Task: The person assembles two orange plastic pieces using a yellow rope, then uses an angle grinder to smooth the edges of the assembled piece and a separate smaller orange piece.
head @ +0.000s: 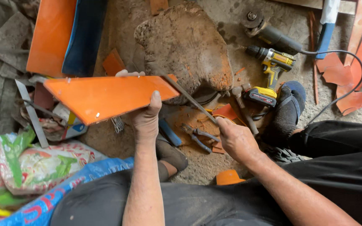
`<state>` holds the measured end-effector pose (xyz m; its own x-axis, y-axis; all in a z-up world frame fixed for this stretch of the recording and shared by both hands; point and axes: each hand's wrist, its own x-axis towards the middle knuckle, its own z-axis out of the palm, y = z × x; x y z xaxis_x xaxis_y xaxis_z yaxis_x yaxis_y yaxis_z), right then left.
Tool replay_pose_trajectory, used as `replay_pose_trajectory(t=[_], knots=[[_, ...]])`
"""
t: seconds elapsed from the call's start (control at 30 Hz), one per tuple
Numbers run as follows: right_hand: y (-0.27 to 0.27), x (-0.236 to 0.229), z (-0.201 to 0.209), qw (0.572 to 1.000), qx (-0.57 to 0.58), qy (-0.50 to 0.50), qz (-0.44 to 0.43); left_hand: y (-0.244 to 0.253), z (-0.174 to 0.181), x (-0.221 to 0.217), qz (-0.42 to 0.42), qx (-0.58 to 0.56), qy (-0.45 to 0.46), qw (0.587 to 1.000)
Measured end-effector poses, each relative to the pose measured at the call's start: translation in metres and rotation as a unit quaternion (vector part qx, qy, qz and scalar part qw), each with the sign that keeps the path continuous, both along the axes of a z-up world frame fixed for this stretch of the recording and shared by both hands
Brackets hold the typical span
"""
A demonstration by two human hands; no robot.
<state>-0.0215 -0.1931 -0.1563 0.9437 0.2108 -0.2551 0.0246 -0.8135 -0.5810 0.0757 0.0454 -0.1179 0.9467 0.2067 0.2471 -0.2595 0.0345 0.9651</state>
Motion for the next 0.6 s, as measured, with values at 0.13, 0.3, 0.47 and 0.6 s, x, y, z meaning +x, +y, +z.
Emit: replay_pose_trajectory(t=[0.13, 0.3, 0.47, 0.6], knots=[[-0.004, -0.002, 0.008, 0.989, 0.104, -0.085, -0.058, 0.001, -0.001, -0.004, -0.003, -0.010, -0.014, 1.000], [-0.001, 0.019, 0.047, 0.967, 0.224, -0.043, -0.115, -0.003, 0.007, 0.005, 0.016, 0.004, -0.004, 1.000], [-0.030, 0.063, 0.035, 0.979, 0.111, -0.068, -0.155, -0.001, 0.004, 0.002, 0.032, -0.053, -0.012, 0.998], [-0.092, 0.121, -0.026, 0.954, 0.160, -0.057, -0.246, 0.001, -0.003, 0.011, 0.059, -0.045, -0.004, 0.997]])
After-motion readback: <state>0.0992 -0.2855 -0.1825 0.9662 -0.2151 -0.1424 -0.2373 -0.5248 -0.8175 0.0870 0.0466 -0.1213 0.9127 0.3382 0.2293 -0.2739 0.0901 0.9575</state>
